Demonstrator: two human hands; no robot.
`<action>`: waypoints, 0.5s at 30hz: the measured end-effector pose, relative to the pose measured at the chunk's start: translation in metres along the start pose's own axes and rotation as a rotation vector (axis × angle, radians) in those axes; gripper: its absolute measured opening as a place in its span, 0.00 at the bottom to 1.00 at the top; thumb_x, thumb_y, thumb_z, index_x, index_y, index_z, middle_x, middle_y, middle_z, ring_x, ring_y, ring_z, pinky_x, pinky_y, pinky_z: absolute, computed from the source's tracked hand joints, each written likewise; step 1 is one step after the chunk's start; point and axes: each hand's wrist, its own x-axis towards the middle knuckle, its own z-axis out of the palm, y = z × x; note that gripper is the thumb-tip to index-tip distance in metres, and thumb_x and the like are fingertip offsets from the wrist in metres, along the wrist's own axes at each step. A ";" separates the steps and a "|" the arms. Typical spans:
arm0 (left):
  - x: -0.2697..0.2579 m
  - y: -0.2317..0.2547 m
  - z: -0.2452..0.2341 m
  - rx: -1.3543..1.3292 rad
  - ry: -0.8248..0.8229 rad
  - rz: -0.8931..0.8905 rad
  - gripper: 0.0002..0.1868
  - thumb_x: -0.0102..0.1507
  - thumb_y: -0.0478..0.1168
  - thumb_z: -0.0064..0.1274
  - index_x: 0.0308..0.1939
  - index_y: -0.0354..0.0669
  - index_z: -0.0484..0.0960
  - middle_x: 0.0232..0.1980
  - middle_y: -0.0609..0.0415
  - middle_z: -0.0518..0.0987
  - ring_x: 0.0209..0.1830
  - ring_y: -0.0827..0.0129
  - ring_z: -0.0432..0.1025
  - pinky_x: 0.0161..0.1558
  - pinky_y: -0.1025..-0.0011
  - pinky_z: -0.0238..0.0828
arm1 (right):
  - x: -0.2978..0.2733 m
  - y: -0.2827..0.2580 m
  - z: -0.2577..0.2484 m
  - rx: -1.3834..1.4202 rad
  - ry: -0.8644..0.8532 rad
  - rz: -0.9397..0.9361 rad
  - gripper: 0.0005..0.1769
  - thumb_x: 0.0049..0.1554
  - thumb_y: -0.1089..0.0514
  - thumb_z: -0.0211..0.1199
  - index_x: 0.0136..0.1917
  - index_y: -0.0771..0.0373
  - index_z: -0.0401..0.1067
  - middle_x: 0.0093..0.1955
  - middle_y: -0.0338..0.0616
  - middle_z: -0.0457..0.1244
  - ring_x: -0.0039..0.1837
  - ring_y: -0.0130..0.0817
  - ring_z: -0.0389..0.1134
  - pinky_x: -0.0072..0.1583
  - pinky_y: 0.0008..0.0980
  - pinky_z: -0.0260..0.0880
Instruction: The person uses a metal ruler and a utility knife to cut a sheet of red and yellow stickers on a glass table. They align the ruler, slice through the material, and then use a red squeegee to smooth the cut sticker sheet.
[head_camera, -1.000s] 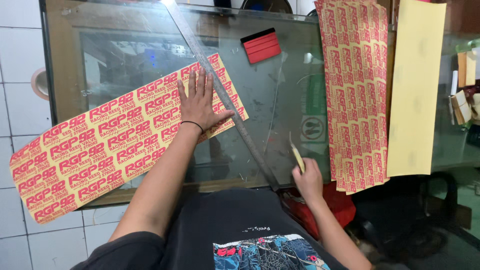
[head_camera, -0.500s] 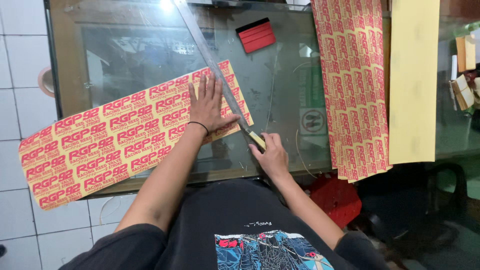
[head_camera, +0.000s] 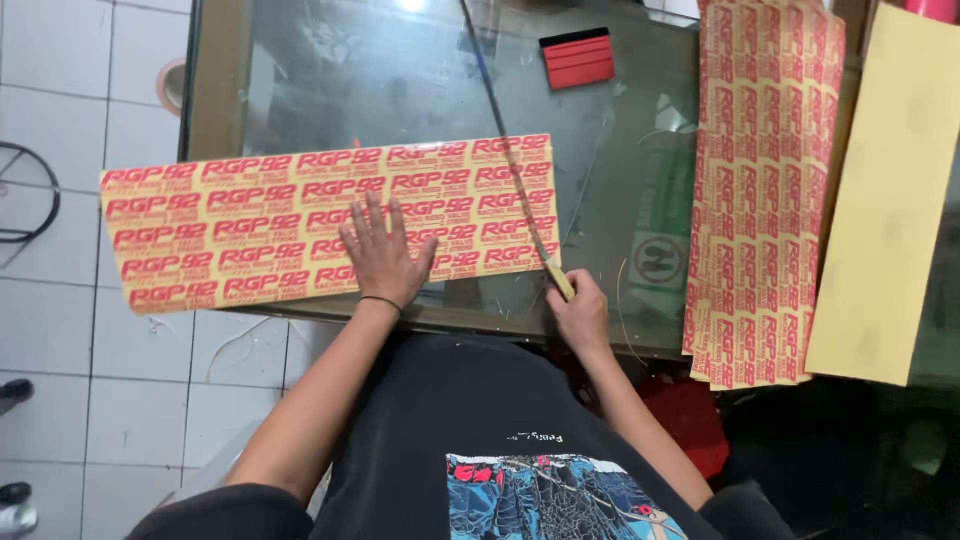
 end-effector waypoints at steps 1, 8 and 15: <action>-0.003 0.008 0.000 0.005 0.003 -0.014 0.49 0.64 0.75 0.46 0.76 0.42 0.65 0.80 0.31 0.57 0.77 0.30 0.52 0.67 0.27 0.48 | -0.002 -0.005 -0.012 -0.003 -0.009 -0.012 0.16 0.51 0.48 0.73 0.48 0.56 0.74 0.44 0.52 0.69 0.53 0.56 0.72 0.52 0.49 0.71; -0.017 0.078 0.005 -0.064 -0.249 0.000 0.48 0.67 0.75 0.36 0.80 0.47 0.60 0.85 0.38 0.45 0.85 0.38 0.35 0.76 0.33 0.28 | 0.008 -0.008 -0.066 0.071 0.142 -0.241 0.27 0.52 0.48 0.77 0.60 0.60 0.76 0.49 0.59 0.70 0.56 0.58 0.72 0.53 0.48 0.74; -0.012 0.030 -0.026 -0.105 -0.027 -0.398 0.48 0.64 0.68 0.53 0.80 0.47 0.59 0.83 0.37 0.50 0.82 0.37 0.45 0.75 0.33 0.41 | 0.036 0.012 -0.072 0.002 0.188 -0.686 0.24 0.49 0.49 0.80 0.56 0.60 0.79 0.44 0.50 0.69 0.50 0.49 0.72 0.53 0.43 0.73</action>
